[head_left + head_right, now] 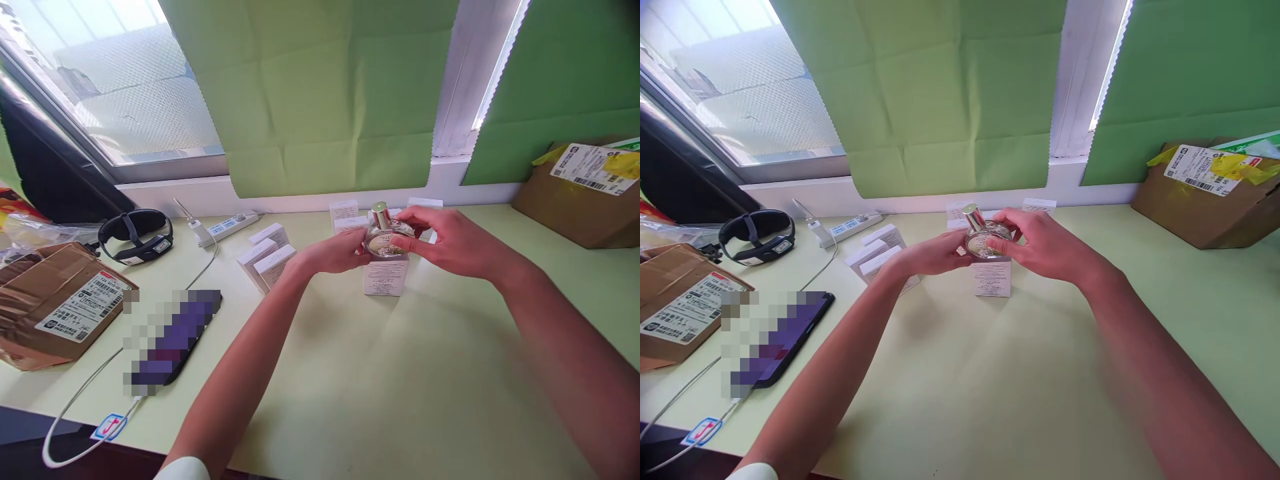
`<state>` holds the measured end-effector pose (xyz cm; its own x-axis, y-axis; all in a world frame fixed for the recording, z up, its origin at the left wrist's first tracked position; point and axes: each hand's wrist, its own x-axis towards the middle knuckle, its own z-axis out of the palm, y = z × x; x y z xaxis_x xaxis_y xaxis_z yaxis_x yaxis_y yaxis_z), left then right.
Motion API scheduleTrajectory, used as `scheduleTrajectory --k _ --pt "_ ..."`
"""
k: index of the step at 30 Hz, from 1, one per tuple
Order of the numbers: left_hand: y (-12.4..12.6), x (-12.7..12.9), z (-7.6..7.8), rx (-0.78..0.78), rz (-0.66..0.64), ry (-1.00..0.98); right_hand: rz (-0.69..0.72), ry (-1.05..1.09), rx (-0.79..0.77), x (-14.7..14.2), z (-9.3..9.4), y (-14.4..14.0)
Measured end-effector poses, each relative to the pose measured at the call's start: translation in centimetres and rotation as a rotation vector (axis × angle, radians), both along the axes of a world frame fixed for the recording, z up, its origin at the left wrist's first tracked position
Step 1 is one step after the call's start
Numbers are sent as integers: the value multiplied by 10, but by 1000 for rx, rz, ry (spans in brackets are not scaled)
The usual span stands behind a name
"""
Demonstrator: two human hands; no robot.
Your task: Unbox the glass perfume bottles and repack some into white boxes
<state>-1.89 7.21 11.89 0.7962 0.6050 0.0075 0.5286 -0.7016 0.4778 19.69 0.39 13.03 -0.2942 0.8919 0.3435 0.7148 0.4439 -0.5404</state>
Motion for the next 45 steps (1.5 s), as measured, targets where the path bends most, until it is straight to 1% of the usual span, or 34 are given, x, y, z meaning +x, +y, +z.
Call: scheduleTrajectory --k 4,9,14,19,23,32,41,45 --pt "1 -1 1 -13 -10 7 31 41 -34 -1 1 0" --pt "4 -2 -2 -19 -46 -7 65 81 -94 0 3 -1" --pt "4 -2 -4 -23 -70 -54 75 70 -100 1 3 -2" --pt "2 -2 -2 -36 -36 -48 41 16 -105 2 1 0" --pt "-1 -2 1 -65 -38 -70 10 -23 -114 3 -2 3" --pt "-4 -4 5 -57 2 -28 43 -16 -119 6 -5 6" --pt "-6 -5 7 -32 -21 4 52 -1 -153 6 -4 7" --pt "-5 -6 7 -54 -11 20 47 12 -159 6 -5 8"
